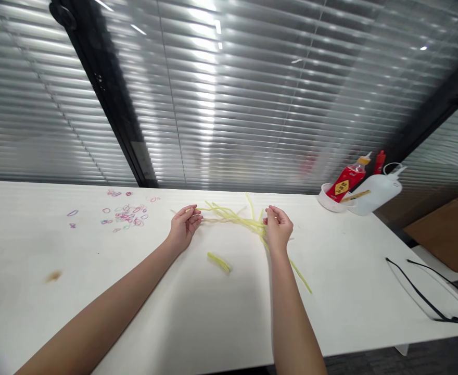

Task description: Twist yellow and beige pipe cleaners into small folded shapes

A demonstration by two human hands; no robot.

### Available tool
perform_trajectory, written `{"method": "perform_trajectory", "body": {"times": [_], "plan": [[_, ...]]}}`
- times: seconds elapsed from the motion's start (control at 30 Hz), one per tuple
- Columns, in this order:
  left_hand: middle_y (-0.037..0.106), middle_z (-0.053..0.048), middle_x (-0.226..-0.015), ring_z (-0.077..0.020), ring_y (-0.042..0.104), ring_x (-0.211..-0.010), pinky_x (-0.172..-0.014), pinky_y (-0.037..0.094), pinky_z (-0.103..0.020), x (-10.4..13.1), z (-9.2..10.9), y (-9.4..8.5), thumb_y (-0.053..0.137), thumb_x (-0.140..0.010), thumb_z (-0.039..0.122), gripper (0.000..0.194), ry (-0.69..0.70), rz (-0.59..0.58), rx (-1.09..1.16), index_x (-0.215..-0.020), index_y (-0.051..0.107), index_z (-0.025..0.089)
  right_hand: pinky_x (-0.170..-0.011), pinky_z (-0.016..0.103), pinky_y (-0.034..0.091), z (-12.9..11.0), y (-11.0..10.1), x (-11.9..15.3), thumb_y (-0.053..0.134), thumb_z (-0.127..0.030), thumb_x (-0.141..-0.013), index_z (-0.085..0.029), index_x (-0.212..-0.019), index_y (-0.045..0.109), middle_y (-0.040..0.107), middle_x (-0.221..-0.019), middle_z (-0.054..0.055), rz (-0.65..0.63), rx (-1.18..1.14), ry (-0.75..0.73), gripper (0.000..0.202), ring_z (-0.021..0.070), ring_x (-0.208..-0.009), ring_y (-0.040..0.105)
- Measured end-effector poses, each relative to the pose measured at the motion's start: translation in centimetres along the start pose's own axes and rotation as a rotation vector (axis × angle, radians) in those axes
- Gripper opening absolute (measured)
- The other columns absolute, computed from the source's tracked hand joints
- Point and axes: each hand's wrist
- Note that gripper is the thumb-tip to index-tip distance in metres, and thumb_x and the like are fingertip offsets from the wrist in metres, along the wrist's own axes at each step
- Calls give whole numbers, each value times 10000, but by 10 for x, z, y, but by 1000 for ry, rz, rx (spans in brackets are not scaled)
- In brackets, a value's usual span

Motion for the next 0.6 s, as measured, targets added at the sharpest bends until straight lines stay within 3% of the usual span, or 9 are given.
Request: {"method": "perform_trajectory", "body": {"times": [0.27, 0.6], "plan": [[595, -16, -765, -94, 603, -630, -617, 470, -218, 1, 2, 1, 645, -716, 244, 245, -2, 27, 38, -921, 561, 139, -667, 293, 440, 15, -5, -2, 626, -404, -671, -164, -822, 696, 669, -801, 55, -298, 460, -4, 293, 172, -683, 583], [591, -6, -786, -92, 597, -638, -605, 457, -220, 2, 5, 3, 621, -735, 240, 214, 3, 62, 90, -918, 545, 159, -694, 280, 430, 16, -8, -5, 576, -475, -719, -162, -865, 686, 666, -848, 54, -184, 409, -11, 362, 174, -736, 584]]}}
Point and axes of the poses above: each hand's wrist, its own x-axis away from the middle knuckle, its own y-axis out of the palm, z = x × y
